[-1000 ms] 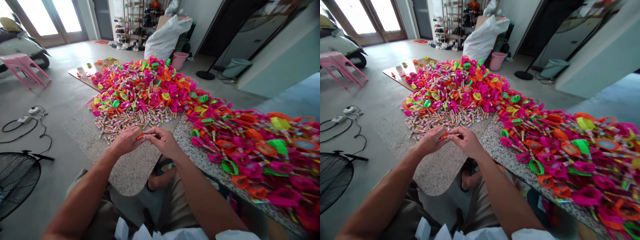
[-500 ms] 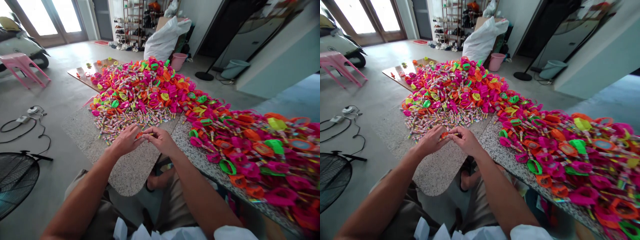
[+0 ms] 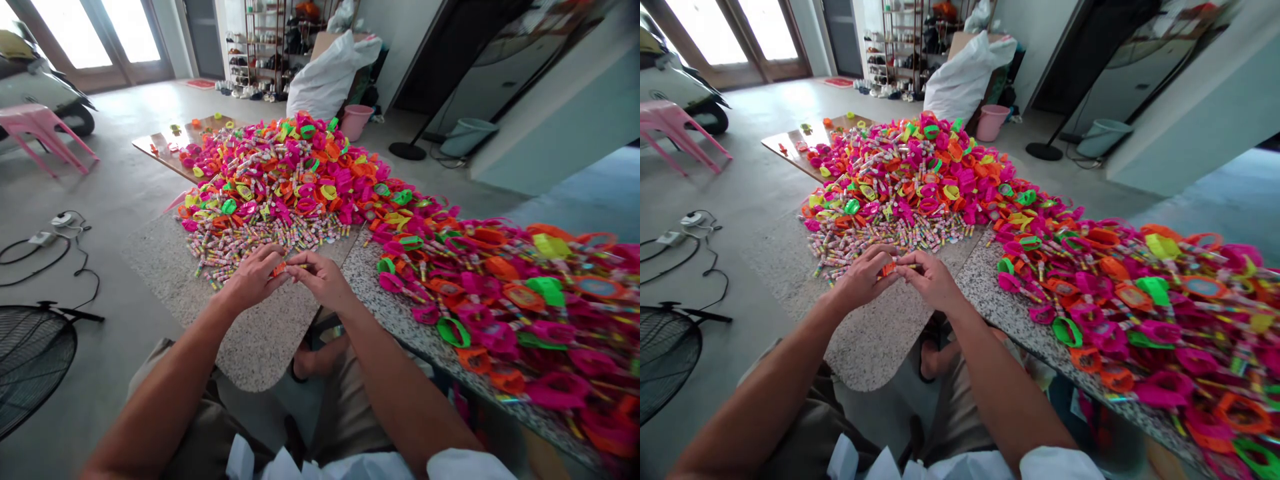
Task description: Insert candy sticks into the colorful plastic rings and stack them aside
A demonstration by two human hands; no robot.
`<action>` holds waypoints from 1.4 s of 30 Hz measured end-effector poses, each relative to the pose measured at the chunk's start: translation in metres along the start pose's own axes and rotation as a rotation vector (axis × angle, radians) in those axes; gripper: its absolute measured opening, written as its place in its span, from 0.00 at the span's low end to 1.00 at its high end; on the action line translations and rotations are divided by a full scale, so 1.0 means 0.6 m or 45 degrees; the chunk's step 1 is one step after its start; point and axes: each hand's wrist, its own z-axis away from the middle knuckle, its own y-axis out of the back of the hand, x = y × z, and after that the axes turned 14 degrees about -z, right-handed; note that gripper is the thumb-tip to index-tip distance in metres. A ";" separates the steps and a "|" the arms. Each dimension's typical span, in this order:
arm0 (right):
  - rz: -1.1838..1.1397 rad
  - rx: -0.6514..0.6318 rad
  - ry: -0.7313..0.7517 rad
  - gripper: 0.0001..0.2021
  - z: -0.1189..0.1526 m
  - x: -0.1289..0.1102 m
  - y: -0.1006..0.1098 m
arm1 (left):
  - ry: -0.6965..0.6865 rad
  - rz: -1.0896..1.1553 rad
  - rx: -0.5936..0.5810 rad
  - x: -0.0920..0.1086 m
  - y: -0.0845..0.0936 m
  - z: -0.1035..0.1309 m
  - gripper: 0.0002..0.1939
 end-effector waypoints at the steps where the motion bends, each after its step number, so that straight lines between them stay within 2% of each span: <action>1: -0.006 0.004 0.008 0.18 0.000 0.000 -0.001 | -0.003 -0.005 -0.020 0.000 0.000 0.000 0.08; 4: -0.015 0.006 0.030 0.19 0.001 0.002 -0.003 | -0.017 -0.003 -0.055 0.000 -0.001 0.002 0.09; 13: -0.056 0.067 0.052 0.18 0.006 0.004 -0.015 | -0.032 0.030 0.009 0.002 0.007 0.002 0.11; 17: -0.065 0.041 -0.001 0.19 0.000 0.001 -0.010 | 0.009 -0.007 0.003 0.003 0.001 0.006 0.11; 20: -0.052 0.017 -0.025 0.19 -0.004 -0.001 -0.008 | 0.077 -0.008 0.092 -0.004 -0.007 0.011 0.09; 23: -0.032 0.014 -0.022 0.17 -0.004 0.002 -0.009 | 0.116 -0.002 0.184 -0.013 -0.010 0.015 0.15; 29: -0.036 0.013 -0.047 0.17 -0.001 0.009 -0.009 | 0.021 -0.062 0.058 -0.007 0.002 0.009 0.09; 36: 0.024 0.017 0.025 0.18 0.003 0.001 -0.005 | 0.008 -0.085 0.132 0.014 -0.002 0.005 0.09; 42: 0.119 0.039 -0.001 0.15 0.004 -0.005 -0.005 | 0.078 -0.084 0.064 0.012 -0.015 0.006 0.08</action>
